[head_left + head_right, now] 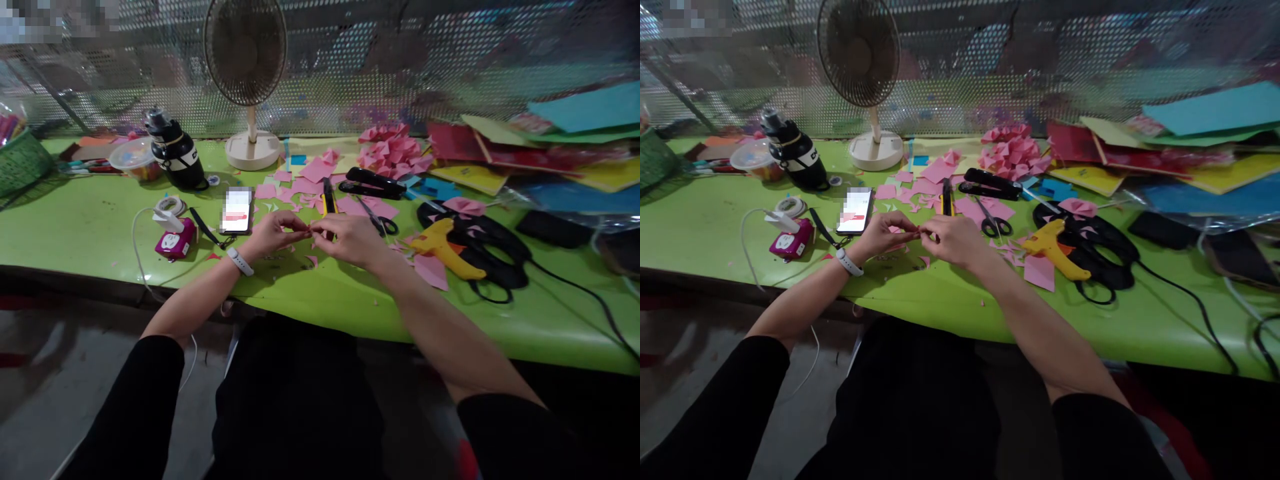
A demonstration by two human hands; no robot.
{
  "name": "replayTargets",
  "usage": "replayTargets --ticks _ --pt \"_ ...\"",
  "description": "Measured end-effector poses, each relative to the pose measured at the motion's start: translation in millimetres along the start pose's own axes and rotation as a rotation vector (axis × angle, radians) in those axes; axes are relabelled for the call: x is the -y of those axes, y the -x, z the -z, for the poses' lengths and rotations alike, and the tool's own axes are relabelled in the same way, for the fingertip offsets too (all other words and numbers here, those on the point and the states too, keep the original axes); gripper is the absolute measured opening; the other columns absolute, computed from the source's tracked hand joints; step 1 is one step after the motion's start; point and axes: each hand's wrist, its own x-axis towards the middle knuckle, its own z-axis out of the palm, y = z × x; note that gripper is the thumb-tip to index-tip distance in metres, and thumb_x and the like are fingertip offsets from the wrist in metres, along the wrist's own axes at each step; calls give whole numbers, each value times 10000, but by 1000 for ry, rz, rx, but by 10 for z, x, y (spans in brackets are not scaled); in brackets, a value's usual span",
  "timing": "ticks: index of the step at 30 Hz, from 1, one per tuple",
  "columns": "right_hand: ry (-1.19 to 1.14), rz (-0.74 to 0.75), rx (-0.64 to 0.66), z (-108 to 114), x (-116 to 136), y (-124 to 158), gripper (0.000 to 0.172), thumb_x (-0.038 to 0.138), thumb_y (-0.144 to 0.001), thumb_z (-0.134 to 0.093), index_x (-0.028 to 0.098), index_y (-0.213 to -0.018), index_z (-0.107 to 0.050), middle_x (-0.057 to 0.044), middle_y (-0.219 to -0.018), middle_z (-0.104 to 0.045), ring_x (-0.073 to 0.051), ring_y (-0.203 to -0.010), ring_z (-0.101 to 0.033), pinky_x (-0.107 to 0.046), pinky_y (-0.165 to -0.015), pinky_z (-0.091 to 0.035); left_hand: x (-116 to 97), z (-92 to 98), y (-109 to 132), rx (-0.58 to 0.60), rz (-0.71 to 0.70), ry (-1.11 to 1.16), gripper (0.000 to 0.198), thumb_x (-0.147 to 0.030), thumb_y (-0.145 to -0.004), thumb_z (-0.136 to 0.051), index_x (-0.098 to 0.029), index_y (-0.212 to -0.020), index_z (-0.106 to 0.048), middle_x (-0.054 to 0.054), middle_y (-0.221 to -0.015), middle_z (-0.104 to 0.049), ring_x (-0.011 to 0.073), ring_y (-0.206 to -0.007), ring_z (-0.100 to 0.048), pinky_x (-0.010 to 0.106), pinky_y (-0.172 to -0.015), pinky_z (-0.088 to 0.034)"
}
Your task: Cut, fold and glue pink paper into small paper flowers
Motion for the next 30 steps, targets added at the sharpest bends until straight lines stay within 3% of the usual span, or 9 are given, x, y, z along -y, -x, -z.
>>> replayTargets --ticks 3,9,12,15,17,22,26,30 --pt "-36 -38 -19 37 -33 14 276 294 -927 -536 227 -999 -794 -95 -955 -777 -255 -825 -689 -389 -714 -499 -56 45 -6 -38 5 38 200 -355 -758 -847 -189 -849 -784 84 -845 -752 158 -779 -675 302 -727 -531" --pt "-171 -201 -162 229 -163 86 312 383 -946 -541 252 -1071 -794 -82 -1043 -783 -261 -857 -705 -386 -706 -521 -58 138 -56 -254 70 145 210 -364 -802 -791 -157 -808 -758 84 -804 -745 151 -737 -661 294 -703 -523" --pt "-202 -277 -67 307 -228 129 320 408 -946 -554 252 -1083 -797 -70 -933 -790 -218 -681 -680 -346 -590 -484 8 198 -78 -312 117 93 166 -324 -793 -780 -160 -799 -756 70 -776 -742 146 -701 -640 281 -669 -496" --pt "-133 -261 141 280 -283 181 264 369 -927 -595 270 -1035 -814 -33 -802 -779 -188 -587 -647 -335 -571 -469 82 293 -88 -283 200 -113 103 -263 -774 -765 -168 -735 -754 63 -706 -721 149 -628 -592 290 -636 -451" --pt "-89 -210 209 211 -312 225 228 328 -924 -614 290 -1020 -818 -32 -868 -792 -204 -659 -678 -357 -623 -505 126 367 -89 -252 254 -297 94 -231 -762 -755 -179 -684 -747 61 -663 -698 160 -599 -560 309 -651 -440" --pt "-37 -108 220 60 -333 364 211 257 -947 -617 287 -1017 -814 -60 -1056 -785 -254 -885 -709 -437 -777 -552 200 483 -84 -259 351 -523 92 -215 -704 -786 -192 -642 -722 63 -621 -628 223 -687 -567 365 -773 -466" --pt "2 -105 226 41 -297 489 250 279 -985 -573 292 -1077 -805 -56 -998 -779 -232 -835 -686 -401 -717 -538 206 429 -75 -237 405 -524 162 -244 -663 -816 -187 -618 -671 80 -723 -623 252 -786 -581 401 -842 -471" --pt "74 -115 222 29 -245 590 307 304 -1022 -506 287 -1142 -788 -56 -999 -769 -203 -809 -670 -324 -612 -482 143 357 -76 -134 431 -657 167 -300 -758 -741 -169 -680 -675 90 -799 -654 227 -817 -581 370 -807 -496"
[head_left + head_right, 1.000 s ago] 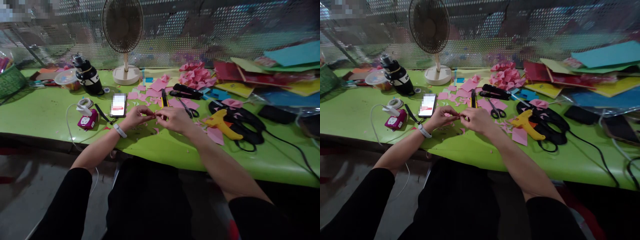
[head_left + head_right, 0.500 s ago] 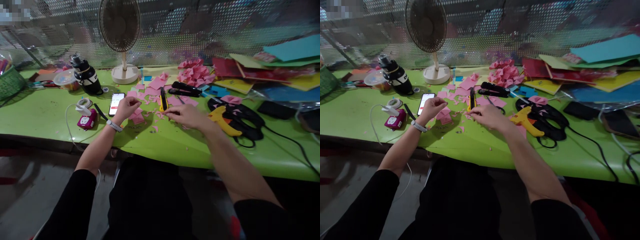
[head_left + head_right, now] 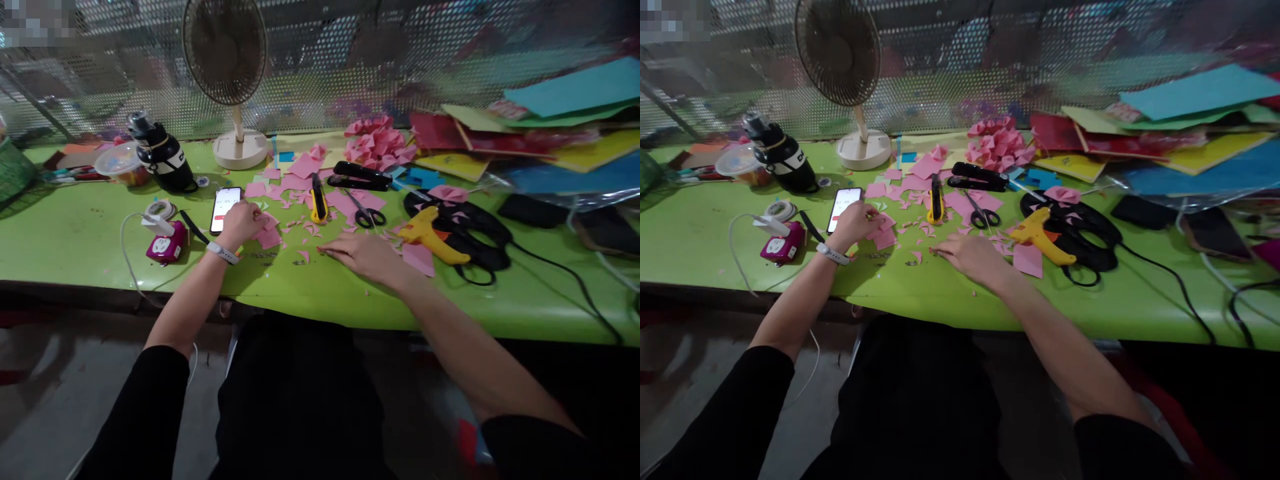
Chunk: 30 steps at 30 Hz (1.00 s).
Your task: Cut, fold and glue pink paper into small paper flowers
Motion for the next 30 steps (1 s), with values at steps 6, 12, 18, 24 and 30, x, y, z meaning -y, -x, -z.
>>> replayTargets --ticks 6,12,18,24,30 --pt "103 -78 24 -15 67 31 358 306 -1038 -462 252 -1211 -771 -86 -1015 -770 -212 -785 -678 -321 -554 -448 -82 49 6 92 25 -186 230 -346 -875 -628 -144 -889 -738 122 -979 -716 207 -832 -611 317 -700 -506" --pt "62 -68 -45 52 -16 108 365 286 -1034 -440 263 -1136 -789 -79 -1121 -771 -245 -932 -708 -401 -758 -544 -42 45 -24 30 -17 -197 236 -344 -877 -638 -145 -924 -756 130 -993 -730 219 -841 -629 331 -701 -505" --pt "17 -162 -210 348 -245 175 311 315 -992 -503 270 -1120 -783 -62 -1081 -780 -266 -938 -715 -416 -793 -539 -56 29 -22 -44 -61 -163 220 -338 -875 -633 -165 -899 -766 126 -963 -733 221 -827 -637 349 -730 -510" --pt "30 -244 -383 768 -382 -123 258 287 -945 -571 196 -1031 -797 -108 -1037 -788 -263 -906 -707 -401 -828 -521 -74 30 -20 -99 -121 -145 184 -304 -859 -621 -194 -902 -762 122 -969 -726 247 -915 -643 380 -804 -521" --pt "43 -222 -499 829 -435 -295 273 288 -891 -578 167 -979 -807 -105 -935 -798 -243 -843 -712 -363 -796 -516 -14 154 -32 -98 -43 -224 207 -221 -859 -584 -181 -954 -764 137 -1013 -725 281 -977 -653 413 -860 -526"
